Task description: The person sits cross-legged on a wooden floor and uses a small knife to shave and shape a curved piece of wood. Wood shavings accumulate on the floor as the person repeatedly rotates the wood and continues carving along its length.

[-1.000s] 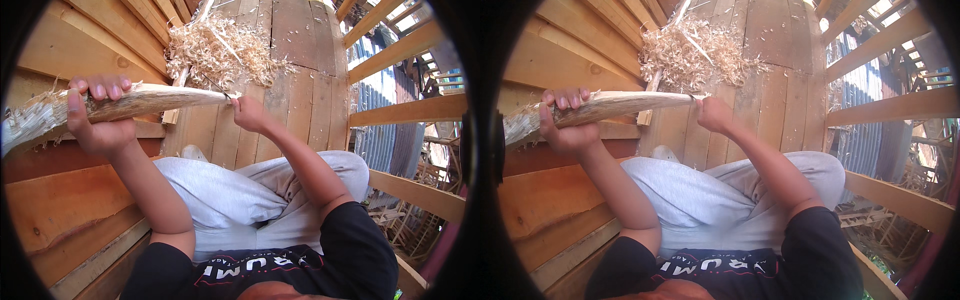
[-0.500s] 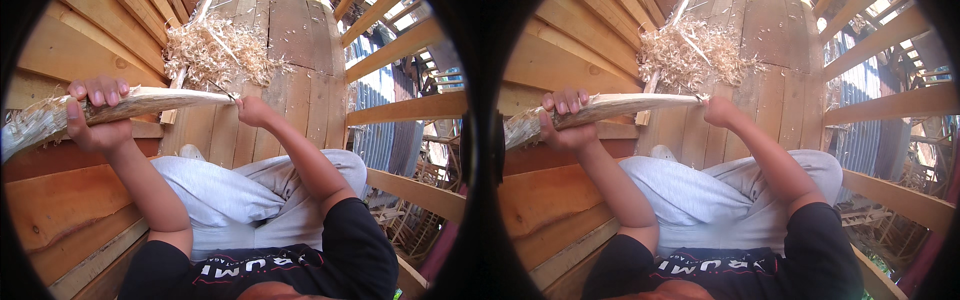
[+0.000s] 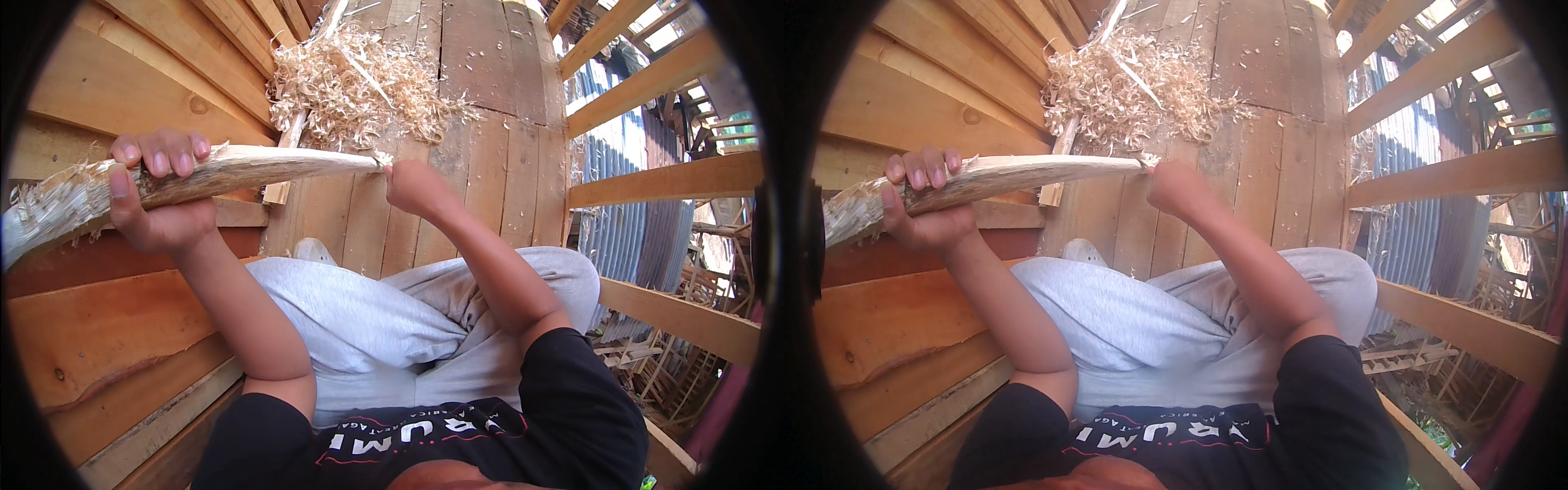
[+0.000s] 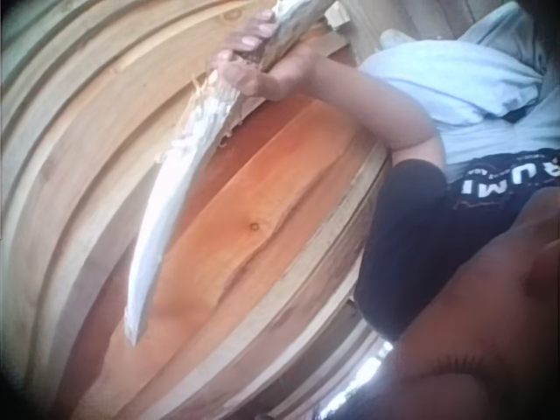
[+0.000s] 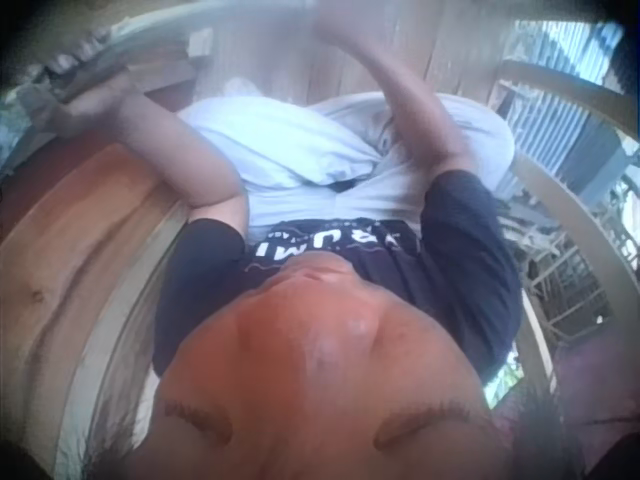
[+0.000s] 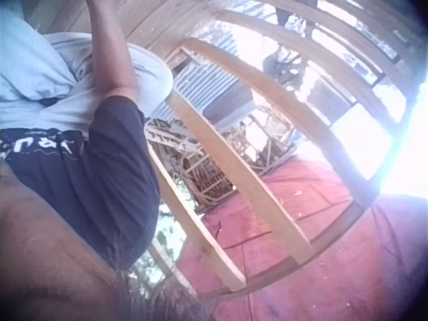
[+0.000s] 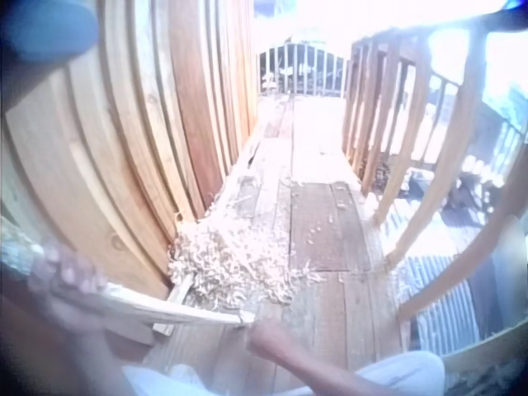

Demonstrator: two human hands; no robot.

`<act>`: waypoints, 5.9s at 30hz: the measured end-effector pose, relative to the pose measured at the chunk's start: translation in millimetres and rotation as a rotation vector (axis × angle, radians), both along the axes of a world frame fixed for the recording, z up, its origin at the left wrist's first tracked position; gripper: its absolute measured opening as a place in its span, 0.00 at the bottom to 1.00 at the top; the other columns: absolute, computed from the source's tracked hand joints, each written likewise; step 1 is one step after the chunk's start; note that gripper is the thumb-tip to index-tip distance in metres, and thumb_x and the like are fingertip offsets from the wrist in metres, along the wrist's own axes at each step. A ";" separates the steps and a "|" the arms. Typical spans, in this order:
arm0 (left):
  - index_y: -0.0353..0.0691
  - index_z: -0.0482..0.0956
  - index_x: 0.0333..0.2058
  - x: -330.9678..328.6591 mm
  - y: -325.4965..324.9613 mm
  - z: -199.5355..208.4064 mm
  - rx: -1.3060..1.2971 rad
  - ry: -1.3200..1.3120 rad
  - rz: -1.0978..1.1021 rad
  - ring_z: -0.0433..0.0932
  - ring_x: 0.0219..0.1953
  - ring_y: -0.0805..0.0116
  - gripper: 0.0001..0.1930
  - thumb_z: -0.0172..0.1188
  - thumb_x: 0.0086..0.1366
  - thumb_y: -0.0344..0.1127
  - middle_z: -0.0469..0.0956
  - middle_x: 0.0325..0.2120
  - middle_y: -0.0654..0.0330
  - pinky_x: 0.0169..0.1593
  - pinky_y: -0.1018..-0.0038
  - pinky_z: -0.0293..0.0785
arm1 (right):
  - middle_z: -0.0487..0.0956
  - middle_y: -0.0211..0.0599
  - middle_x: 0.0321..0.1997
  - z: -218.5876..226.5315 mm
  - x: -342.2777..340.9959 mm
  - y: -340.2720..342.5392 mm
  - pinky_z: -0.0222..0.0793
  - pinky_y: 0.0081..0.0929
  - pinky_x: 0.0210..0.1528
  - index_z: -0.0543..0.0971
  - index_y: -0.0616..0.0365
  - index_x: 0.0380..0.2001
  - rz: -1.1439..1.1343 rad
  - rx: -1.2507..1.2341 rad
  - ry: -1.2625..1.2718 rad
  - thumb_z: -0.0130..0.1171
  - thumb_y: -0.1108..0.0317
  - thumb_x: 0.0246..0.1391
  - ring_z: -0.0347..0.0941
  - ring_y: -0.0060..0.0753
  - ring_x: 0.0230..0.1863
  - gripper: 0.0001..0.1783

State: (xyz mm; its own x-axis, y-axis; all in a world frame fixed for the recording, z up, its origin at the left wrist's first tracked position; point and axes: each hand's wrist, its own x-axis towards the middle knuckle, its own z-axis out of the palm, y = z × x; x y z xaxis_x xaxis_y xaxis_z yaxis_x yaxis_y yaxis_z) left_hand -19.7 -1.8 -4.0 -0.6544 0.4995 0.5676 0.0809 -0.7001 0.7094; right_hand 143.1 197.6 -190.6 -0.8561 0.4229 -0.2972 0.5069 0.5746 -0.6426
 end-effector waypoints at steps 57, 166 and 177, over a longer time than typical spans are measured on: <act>0.40 0.65 0.26 32.1 51.7 5.3 -0.084 -0.269 0.871 0.64 0.19 0.70 0.07 0.53 0.49 0.30 0.62 0.18 0.64 0.29 0.71 0.65 | 0.77 0.68 0.40 29.9 -6.6 -4.1 0.69 0.48 0.48 0.75 0.76 0.38 0.085 -0.093 -0.208 0.46 0.63 0.60 0.74 0.65 0.45 0.21; 0.44 0.63 0.29 31.6 42.0 4.5 -0.062 -0.230 0.720 0.63 0.19 0.71 0.09 0.52 0.48 0.30 0.62 0.16 0.65 0.30 0.70 0.65 | 0.78 0.64 0.33 -12.0 36.5 3.0 0.71 0.49 0.42 0.79 0.70 0.29 0.164 0.105 -0.338 0.41 0.61 0.63 0.76 0.64 0.36 0.23; 0.46 0.63 0.29 31.3 39.9 4.4 -0.049 -0.287 0.697 0.62 0.20 0.71 0.10 0.53 0.47 0.31 0.62 0.18 0.66 0.31 0.71 0.64 | 0.79 0.62 0.32 1.6 9.6 -7.1 0.69 0.52 0.42 0.78 0.70 0.28 0.017 0.022 -0.214 0.41 0.60 0.64 0.75 0.64 0.37 0.24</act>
